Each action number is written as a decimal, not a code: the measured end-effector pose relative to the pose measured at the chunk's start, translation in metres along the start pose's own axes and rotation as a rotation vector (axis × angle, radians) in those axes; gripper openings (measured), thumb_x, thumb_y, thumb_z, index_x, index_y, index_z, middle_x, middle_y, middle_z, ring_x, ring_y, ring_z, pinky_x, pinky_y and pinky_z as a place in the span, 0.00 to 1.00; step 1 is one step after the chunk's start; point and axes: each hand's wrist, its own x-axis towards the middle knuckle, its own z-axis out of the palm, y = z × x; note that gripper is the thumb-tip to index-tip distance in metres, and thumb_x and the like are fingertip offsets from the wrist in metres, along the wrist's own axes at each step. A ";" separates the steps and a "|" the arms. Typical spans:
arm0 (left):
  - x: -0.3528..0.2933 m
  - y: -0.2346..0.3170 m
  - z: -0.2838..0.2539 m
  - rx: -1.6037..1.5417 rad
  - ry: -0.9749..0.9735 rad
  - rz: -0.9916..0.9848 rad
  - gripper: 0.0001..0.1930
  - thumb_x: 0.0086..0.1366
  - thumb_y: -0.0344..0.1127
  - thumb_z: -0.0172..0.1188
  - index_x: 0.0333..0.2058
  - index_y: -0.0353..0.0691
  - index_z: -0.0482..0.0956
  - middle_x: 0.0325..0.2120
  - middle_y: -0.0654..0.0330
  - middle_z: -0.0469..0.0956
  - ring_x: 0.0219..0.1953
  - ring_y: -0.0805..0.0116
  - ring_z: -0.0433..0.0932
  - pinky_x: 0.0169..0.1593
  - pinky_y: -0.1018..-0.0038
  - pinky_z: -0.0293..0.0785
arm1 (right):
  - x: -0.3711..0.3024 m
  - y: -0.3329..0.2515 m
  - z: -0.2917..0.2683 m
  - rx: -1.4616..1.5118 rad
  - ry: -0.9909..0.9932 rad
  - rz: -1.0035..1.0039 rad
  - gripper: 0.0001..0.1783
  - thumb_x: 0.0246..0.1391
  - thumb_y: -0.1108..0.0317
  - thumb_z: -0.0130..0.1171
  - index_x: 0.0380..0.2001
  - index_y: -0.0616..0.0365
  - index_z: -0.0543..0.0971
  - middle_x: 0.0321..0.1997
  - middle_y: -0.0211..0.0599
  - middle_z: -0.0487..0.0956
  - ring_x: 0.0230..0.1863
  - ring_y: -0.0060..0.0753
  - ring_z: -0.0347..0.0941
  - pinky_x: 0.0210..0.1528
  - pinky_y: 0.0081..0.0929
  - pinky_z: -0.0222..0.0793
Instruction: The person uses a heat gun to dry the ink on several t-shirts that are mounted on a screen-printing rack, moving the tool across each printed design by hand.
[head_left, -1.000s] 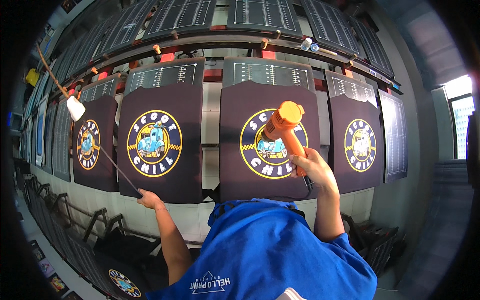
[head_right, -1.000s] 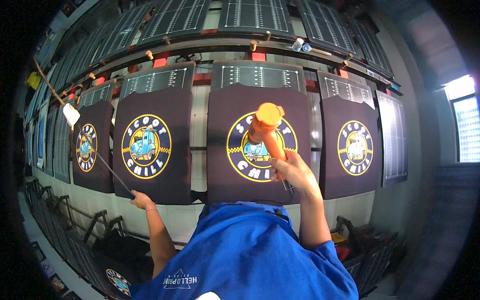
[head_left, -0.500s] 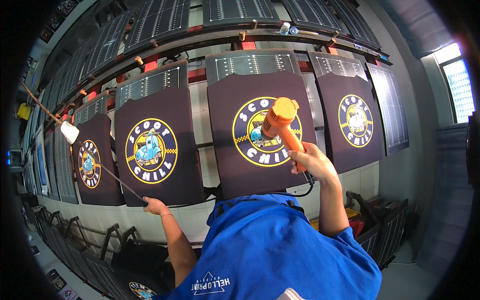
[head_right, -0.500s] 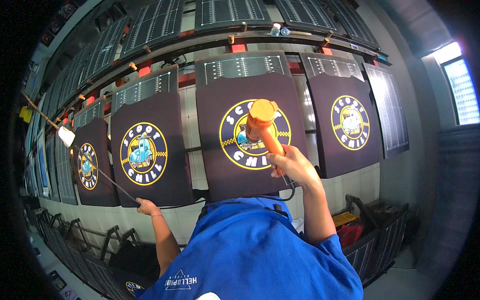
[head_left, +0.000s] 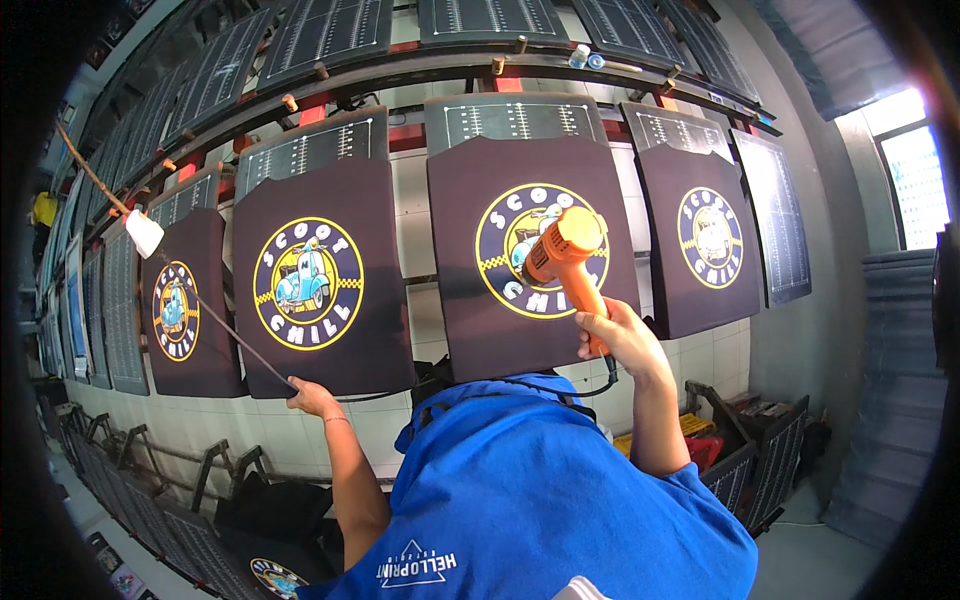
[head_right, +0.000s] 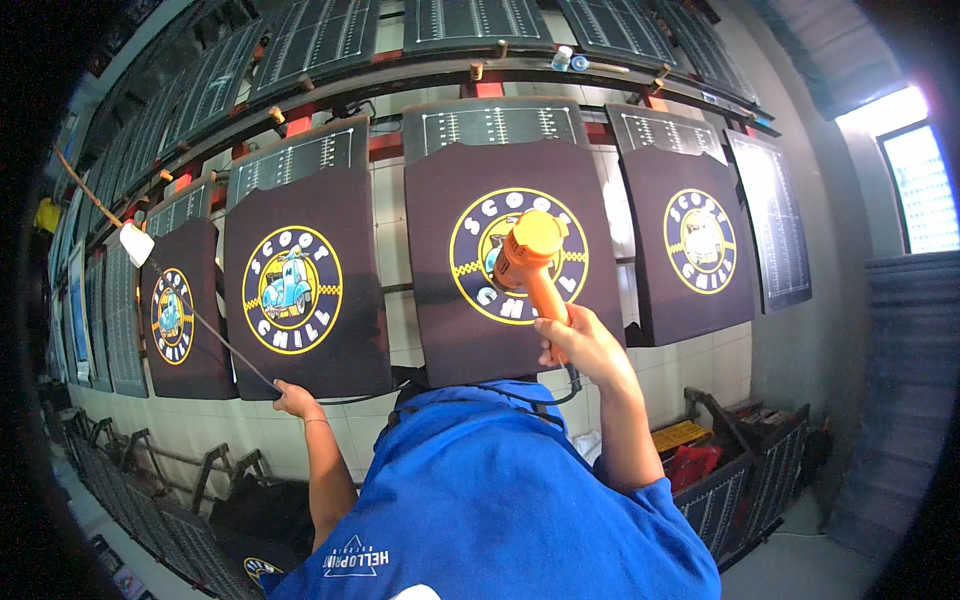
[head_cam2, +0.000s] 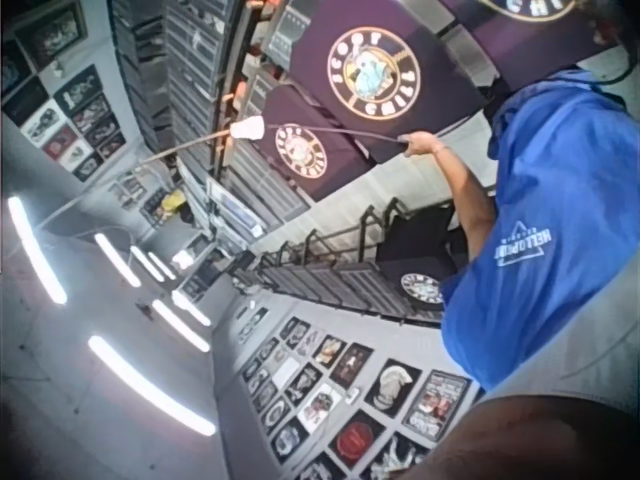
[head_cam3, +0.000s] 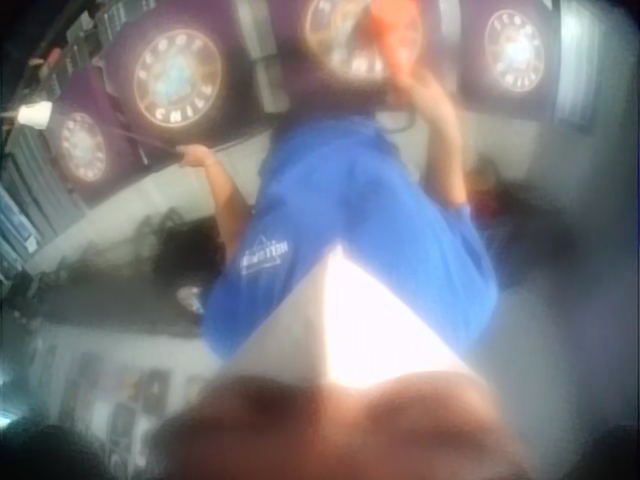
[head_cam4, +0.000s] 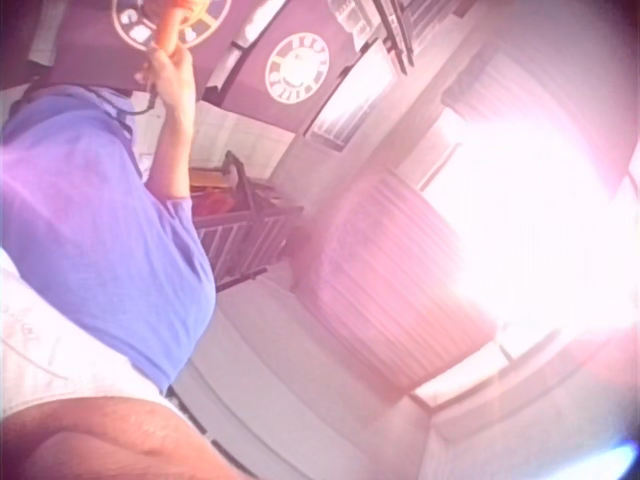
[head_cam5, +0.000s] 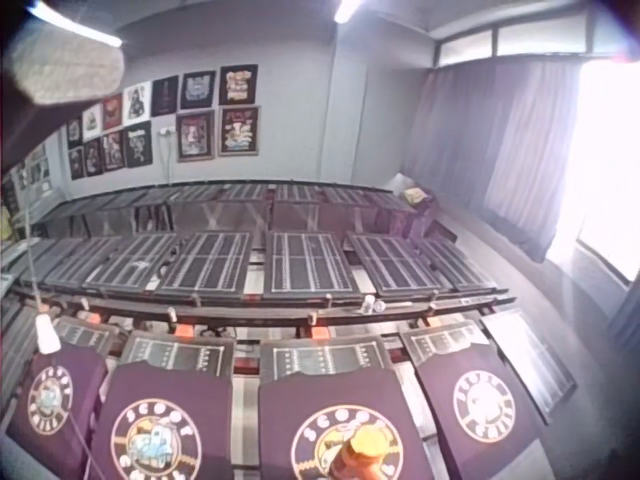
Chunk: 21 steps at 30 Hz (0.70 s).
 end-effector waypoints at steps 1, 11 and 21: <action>-0.002 0.001 0.000 -0.010 -0.006 0.002 0.38 0.70 0.54 0.51 0.57 0.19 0.55 0.51 0.30 0.70 0.52 0.38 0.75 0.57 0.55 0.72 | 0.000 0.006 0.006 -0.007 0.028 -0.031 0.11 0.61 0.63 0.59 0.38 0.60 0.74 0.26 0.28 0.75 0.23 0.20 0.75 0.27 0.17 0.71; 0.001 -0.006 0.004 -0.080 0.031 0.061 0.40 0.67 0.54 0.54 0.57 0.17 0.54 0.49 0.27 0.70 0.50 0.36 0.76 0.56 0.54 0.71 | -0.002 0.016 0.015 -0.002 0.055 -0.067 0.11 0.61 0.65 0.58 0.40 0.62 0.72 0.25 0.25 0.72 0.22 0.17 0.73 0.26 0.18 0.71; 0.001 -0.004 0.001 -0.042 0.021 0.058 0.37 0.68 0.53 0.53 0.55 0.19 0.57 0.49 0.29 0.70 0.50 0.37 0.75 0.56 0.53 0.70 | -0.010 0.018 0.021 -0.027 0.166 -0.074 0.12 0.60 0.65 0.59 0.40 0.62 0.73 0.25 0.26 0.72 0.21 0.19 0.73 0.26 0.18 0.72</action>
